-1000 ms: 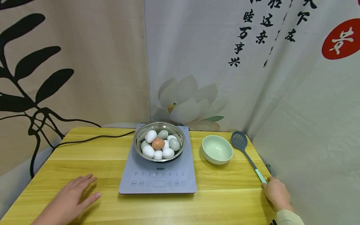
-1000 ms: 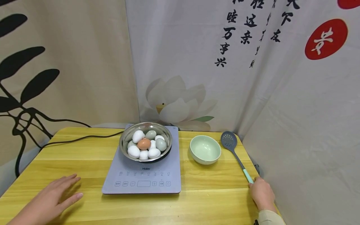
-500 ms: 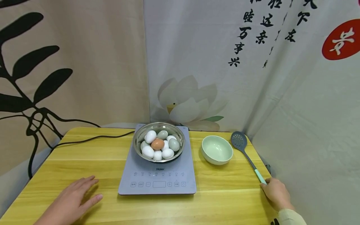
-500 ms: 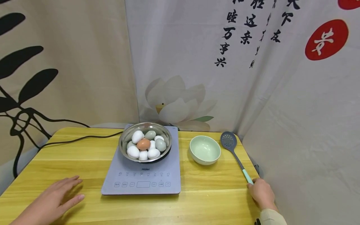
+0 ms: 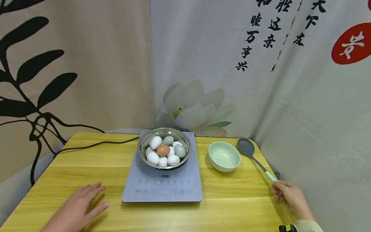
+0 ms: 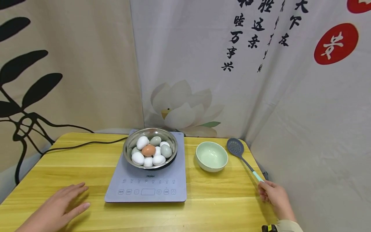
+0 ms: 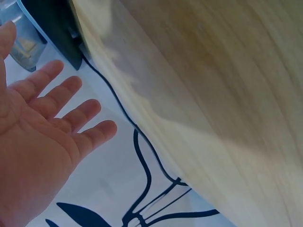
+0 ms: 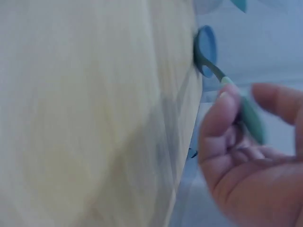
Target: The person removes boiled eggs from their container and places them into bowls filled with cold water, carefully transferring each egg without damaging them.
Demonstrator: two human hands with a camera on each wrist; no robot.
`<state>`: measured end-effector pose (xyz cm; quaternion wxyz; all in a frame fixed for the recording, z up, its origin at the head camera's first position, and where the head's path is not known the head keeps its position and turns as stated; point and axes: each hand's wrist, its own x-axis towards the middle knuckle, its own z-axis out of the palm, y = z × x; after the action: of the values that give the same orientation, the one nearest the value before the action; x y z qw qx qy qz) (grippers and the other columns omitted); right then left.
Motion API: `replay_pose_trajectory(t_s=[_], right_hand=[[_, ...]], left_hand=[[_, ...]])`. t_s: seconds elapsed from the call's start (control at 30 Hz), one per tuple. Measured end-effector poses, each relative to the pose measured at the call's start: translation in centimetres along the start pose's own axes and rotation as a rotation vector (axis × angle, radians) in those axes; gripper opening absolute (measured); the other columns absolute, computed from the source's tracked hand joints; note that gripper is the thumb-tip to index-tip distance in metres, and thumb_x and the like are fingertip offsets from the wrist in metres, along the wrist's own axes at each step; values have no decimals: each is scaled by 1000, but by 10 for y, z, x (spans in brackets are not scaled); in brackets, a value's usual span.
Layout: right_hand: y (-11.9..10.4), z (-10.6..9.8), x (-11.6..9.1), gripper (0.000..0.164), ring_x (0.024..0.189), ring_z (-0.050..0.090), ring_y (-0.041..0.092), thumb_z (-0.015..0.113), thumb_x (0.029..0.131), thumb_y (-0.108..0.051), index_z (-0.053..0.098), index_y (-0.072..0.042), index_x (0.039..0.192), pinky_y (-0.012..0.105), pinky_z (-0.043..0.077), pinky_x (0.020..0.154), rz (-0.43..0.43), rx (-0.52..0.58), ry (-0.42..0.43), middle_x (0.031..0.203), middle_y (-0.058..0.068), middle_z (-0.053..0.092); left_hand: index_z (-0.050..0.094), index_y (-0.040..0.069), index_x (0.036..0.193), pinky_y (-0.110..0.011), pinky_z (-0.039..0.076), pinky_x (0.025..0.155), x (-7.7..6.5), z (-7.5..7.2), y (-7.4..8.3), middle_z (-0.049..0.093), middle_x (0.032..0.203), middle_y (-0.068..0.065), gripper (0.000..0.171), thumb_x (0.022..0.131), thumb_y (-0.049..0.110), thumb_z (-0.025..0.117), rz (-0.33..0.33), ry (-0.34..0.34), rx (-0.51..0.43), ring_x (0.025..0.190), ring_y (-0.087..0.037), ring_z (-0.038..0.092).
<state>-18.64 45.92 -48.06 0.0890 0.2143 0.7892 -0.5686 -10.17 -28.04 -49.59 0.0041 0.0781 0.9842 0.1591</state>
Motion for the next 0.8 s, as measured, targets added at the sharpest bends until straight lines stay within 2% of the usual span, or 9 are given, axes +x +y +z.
replay_pose_trajectory(t_s=[0.07,0.2,0.27,0.3,0.4,0.5,0.57,0.7,0.8], right_hand=[[-3,2,-1,34,82,66,4,57,112,-28,60,-5,138,22,62,75,-31,206,15,89,-13,71],[-10,14,0,6,75,62,7,64,108,-21,70,-22,108,22,59,71,-92,744,68,81,-9,67],[-16,23,5,7,71,58,11,67,105,-19,71,-19,99,24,55,66,-103,955,116,76,-4,63],[-19,29,9,8,69,56,13,68,104,-21,69,-17,97,25,54,64,-98,1020,145,75,-2,61],[-25,42,19,19,71,52,14,63,106,-35,64,-17,102,26,50,64,-36,1065,194,76,-2,56],[-29,50,26,33,79,56,12,49,110,-50,60,-20,118,26,53,71,35,1017,198,83,-5,64],[-30,53,27,38,85,62,12,40,113,-52,56,-21,129,25,56,76,40,997,201,90,-4,71],[-37,54,20,37,87,70,15,40,116,-42,59,-13,128,27,61,77,-50,1019,262,93,3,78],[-50,57,6,38,84,70,17,43,115,-40,65,-10,122,28,63,73,-170,990,280,95,6,78]], left_hand=[[69,5,140,-73,50,101,-1,1,0,63,147,-26,72,99,65,65,1,3,-2,132,-54,59],[68,5,140,-73,50,102,-2,2,0,63,148,-26,72,99,65,66,-3,3,-6,132,-54,58],[68,5,140,-73,50,102,-2,2,1,63,148,-26,73,99,65,66,-5,-2,-10,133,-54,58],[68,5,140,-73,50,103,-2,2,2,63,148,-26,73,98,65,66,-4,-1,-14,133,-54,58],[68,5,140,-72,50,103,-2,3,5,63,147,-25,72,98,64,66,3,-6,-29,132,-53,59],[68,5,140,-72,50,103,-2,3,8,63,147,-25,72,99,64,66,10,-13,-42,132,-52,60],[67,4,141,-72,50,104,-3,4,9,63,147,-25,73,99,64,66,12,-20,-50,133,-52,59],[66,4,143,-73,49,105,-6,6,11,61,149,-26,78,97,67,66,-2,-42,-59,135,-53,58],[66,6,143,-74,48,106,-9,7,14,60,151,-26,81,95,71,66,-17,-59,-66,136,-54,56]])
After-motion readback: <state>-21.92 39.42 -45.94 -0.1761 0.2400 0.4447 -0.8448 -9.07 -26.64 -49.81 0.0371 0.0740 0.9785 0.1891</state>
